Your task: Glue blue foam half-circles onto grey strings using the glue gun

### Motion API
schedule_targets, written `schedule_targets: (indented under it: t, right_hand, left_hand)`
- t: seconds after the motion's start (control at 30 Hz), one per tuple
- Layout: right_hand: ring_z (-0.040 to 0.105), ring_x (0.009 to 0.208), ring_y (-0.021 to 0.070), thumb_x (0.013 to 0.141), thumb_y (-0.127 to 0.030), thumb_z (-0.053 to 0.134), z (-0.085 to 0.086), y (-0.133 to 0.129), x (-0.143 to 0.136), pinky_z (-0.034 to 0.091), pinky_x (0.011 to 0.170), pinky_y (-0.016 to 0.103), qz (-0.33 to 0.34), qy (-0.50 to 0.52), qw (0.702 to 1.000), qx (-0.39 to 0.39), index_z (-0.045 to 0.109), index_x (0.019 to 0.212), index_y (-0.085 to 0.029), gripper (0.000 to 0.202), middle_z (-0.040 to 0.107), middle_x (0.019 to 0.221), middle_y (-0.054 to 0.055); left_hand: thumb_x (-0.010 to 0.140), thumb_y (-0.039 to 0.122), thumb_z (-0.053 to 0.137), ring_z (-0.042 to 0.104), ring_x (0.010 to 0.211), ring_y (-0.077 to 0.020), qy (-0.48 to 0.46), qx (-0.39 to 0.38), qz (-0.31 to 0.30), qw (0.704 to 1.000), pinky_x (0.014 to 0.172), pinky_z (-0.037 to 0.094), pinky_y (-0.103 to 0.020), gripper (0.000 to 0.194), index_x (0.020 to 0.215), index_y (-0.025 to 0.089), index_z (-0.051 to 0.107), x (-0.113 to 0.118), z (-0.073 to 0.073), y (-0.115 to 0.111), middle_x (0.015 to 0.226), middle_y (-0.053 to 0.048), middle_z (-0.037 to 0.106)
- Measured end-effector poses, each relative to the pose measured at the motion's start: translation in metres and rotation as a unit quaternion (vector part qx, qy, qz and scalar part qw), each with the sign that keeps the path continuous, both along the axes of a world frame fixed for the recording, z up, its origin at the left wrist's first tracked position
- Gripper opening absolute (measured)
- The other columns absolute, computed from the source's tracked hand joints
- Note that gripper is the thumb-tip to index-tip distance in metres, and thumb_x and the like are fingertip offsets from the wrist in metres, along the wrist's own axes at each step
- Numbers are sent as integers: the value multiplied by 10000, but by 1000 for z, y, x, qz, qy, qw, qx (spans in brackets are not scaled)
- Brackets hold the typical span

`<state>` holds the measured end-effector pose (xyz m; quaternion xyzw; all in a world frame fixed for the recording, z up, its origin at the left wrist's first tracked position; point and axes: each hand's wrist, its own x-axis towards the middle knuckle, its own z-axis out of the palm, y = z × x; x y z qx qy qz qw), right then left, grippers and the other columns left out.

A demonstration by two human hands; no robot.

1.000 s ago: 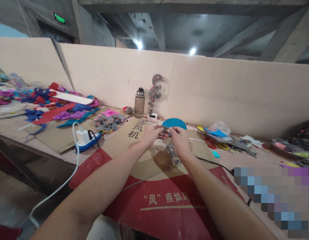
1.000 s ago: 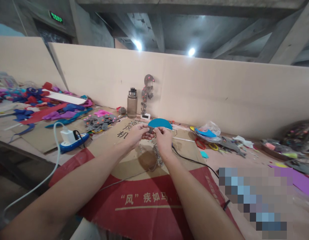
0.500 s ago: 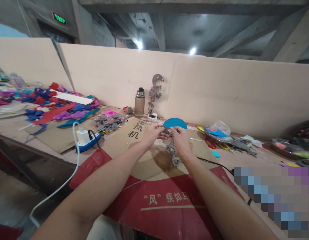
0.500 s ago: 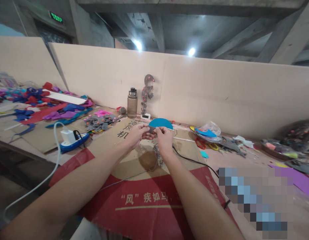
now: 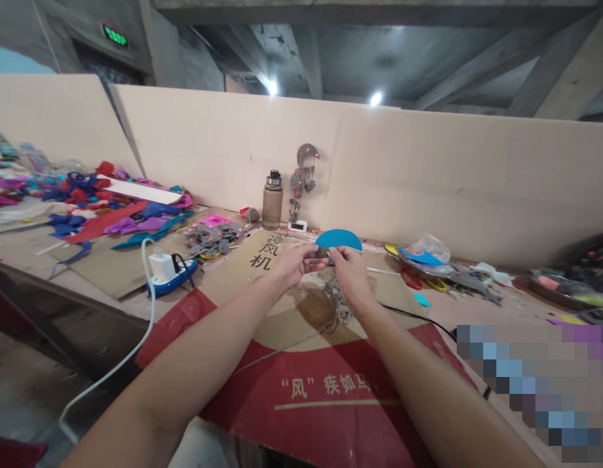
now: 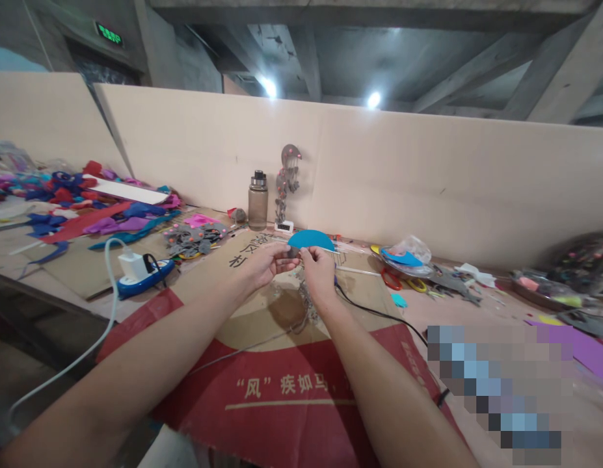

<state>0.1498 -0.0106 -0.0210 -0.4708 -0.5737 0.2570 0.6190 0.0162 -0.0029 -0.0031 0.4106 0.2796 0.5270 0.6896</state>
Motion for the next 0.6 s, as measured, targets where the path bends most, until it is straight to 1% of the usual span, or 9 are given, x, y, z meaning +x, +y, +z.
schedule_targets:
  t: [0.13,0.23,0.3,0.4,0.5,0.57,0.6]
  right_hand:
    - [536,654,148,743,-501,565,-1,0,-3,420,618,273,23,5,1000,-18,618,782,-189,319,612,676,2]
    - [549,677,166,749,-465,557,-6,5,-1,427,631,286,17,-4,999,-30,640,837,-189,301,617,671,11]
    - [546,673,170,737,-442,566,-9,9,3,422,638,292,6,-19,999,-44,643,822,-186,281,614,659,12]
    - [529,653,164,706,-406,585,-12,12,11,404,650,295,-18,-61,996,-60,631,755,-181,235,608,646,7]
    - [508,635,153,690,-352,590,-8,10,17,379,657,291,-63,-131,988,-59,605,702,-182,172,607,656,5]
    - [498,626,149,712,-344,573,-3,7,21,363,649,286,-75,-169,981,-53,583,686,-188,159,607,666,6]
    - [497,623,150,744,-356,543,-1,6,23,357,644,285,-73,-185,979,-51,574,676,-192,180,605,664,9]
  left_hand:
    - [790,102,570,679,602,-141,-16,2,18,1000,595,565,-239,48,786,99,617,-3,-3,6,706,-88,703]
    - [788,111,564,669,579,-131,-28,14,47,998,591,559,-226,67,789,90,628,-9,-3,12,694,-92,703]
    - [779,106,562,666,573,-124,-39,17,67,997,599,556,-216,67,784,82,624,-17,-1,18,699,-102,704]
    - [764,108,565,672,577,-133,-59,22,123,990,593,553,-216,46,779,90,606,-32,5,27,680,-99,700]
    - [763,121,565,690,622,-149,-84,48,192,977,616,559,-227,35,782,102,588,-46,10,36,701,-96,706]
    - [762,116,565,692,625,-150,-96,60,218,969,627,562,-235,23,778,109,580,-50,11,39,694,-86,703]
    - [762,114,566,694,630,-151,-99,66,223,968,633,564,-237,19,776,109,579,-51,11,39,696,-86,703]
